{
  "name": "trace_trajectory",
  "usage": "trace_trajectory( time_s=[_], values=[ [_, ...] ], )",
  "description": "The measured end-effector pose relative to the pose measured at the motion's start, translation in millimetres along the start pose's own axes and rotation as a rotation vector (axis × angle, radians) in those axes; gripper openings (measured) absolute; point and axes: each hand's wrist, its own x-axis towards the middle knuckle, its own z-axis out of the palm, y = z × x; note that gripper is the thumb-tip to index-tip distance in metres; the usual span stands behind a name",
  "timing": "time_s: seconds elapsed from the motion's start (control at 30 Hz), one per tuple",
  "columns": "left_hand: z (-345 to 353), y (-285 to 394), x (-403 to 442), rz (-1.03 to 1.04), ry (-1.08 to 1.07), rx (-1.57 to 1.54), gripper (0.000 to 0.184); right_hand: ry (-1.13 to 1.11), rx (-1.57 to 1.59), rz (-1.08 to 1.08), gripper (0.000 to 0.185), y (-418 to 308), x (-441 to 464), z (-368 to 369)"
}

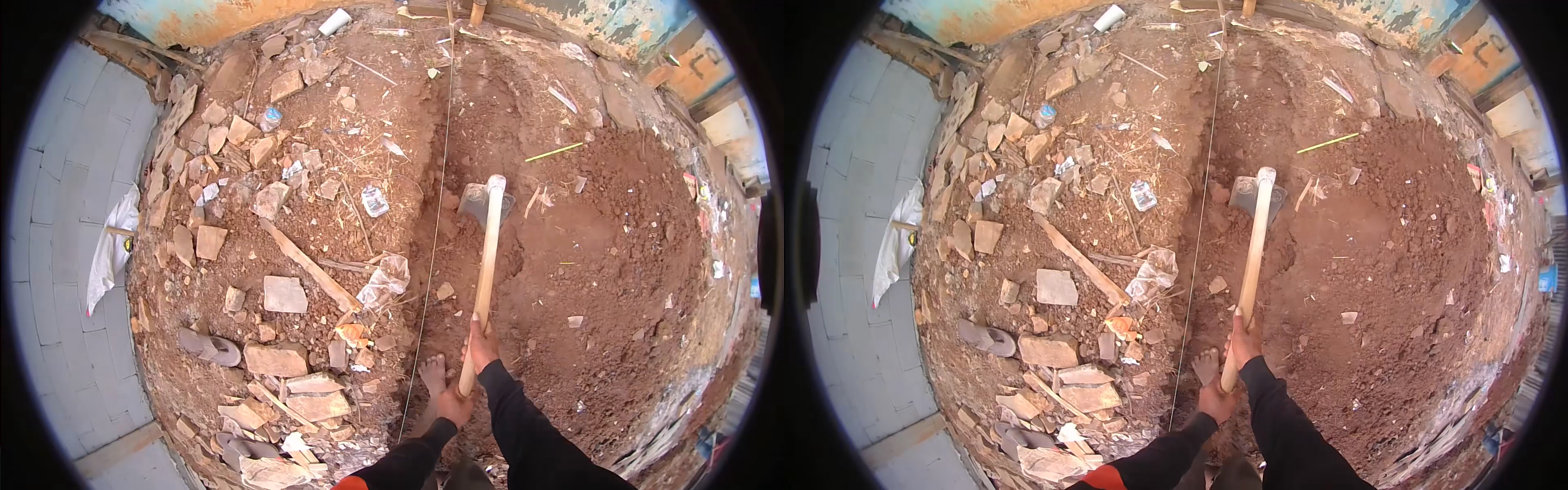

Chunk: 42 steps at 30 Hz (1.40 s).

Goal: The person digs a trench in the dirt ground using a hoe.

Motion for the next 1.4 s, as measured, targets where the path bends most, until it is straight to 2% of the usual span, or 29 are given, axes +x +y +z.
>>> trace_trajectory(
  time_s=[0.03,0.1,0.2,0.23,0.3,0.33,0.4,0.47,0.53,0.63,0.7,0.73,0.8,0.87,0.93,0.97,1.1,1.17,1.2,1.27,1.33,1.4],
  values=[
    [6.4,-3.6,-10.1,-0.003,0.003,-0.117,0.038,0.005,0.002,-0.008,0.040,-1.3,-15.0,-5.9],
    [6.2,2.0,-9.3,0.002,-0.047,-0.058,0.042,0.005,0.058,-0.051,0.039,-16.4,-32.8,-12.6],
    [9.9,22.4,52.0,0.230,-0.030,-0.006,0.041,0.057,0.061,-0.292,0.038,-80.4,-26.5,2.3],
    [-7.5,53.7,74.8,0.214,-0.035,0.067,0.040,0.073,0.069,-0.367,0.038,-98.6,-14.0,11.3],
    [-9.4,60.7,132.6,0.395,0.055,-0.031,0.036,0.068,0.116,-0.453,0.038,-129.3,15.0,29.5],
    [-22.6,75.9,142.0,0.352,0.046,-0.040,0.034,0.084,0.113,-0.456,0.038,-137.7,27.3,39.6],
    [-17.8,63.4,148.8,0.369,0.075,-0.081,0.034,0.071,0.069,-0.335,0.044,-128.6,54.1,51.5],
    [-11.4,43.4,113.8,0.034,0.095,0.047,0.034,-0.004,-0.042,-0.107,0.044,-83.7,71.3,49.7],
    [-16.6,19.0,65.3,-0.032,0.070,0.008,0.035,-0.072,-0.138,0.129,0.043,-26.0,58.0,46.6],
    [-16.1,-5.2,-11.1,-0.155,0.006,-0.084,0.037,-0.013,-0.195,0.194,0.041,19.2,-4.1,28.6],
    [-21.0,-3.8,-34.5,-0.225,-0.075,0.208,0.045,-0.007,-0.091,0.253,0.043,22.9,-21.2,10.0],
    [-27.7,7.8,-45.6,-0.228,-0.116,0.228,0.044,0.014,-0.031,0.287,0.045,20.8,-32.0,-0.1],
    [-31.0,14.5,-71.6,-0.226,-0.183,0.197,0.044,-0.013,0.045,0.290,0.042,30.5,-51.8,-23.9],
    [-14.2,1.8,-104.6,-0.214,-0.183,0.127,0.045,-0.057,-0.023,0.202,0.040,24.6,-100.6,-31.4],
    [-6.9,-10.1,-138.6,-0.177,-0.105,-0.183,0.047,-0.048,-0.021,0.119,0.040,16.2,-123.3,-33.5],
    [-11.4,-1.6,-133.6,-0.131,-0.112,-0.164,0.047,-0.045,-0.021,0.046,0.040,11.3,-138.0,-34.3],
    [-21.7,20.4,-38.5,0.098,-0.061,-0.020,0.041,0.026,0.012,-0.214,0.039,-59.5,-94.6,-1.8],
    [-32.6,38.5,24.1,0.209,0.014,0.027,0.040,0.067,0.054,-0.220,0.039,-90.9,-63.7,24.4],
    [-47.9,56.7,31.8,0.270,0.132,0.250,0.040,0.055,0.037,-0.234,0.040,-83.6,-40.7,28.4],
    [-45.3,37.9,22.3,0.047,-0.033,-0.132,0.039,0.023,-0.027,-0.075,0.041,-49.8,-23.3,34.3],
    [-16.4,-4.6,-30.6,-0.172,-0.009,0.123,0.041,-0.084,-0.230,0.181,0.042,5.7,-29.6,23.5],
    [-39.7,-8.5,-71.9,-0.188,-0.030,0.094,0.045,-0.032,-0.158,0.234,0.045,38.1,-62.3,18.5]
  ],
)
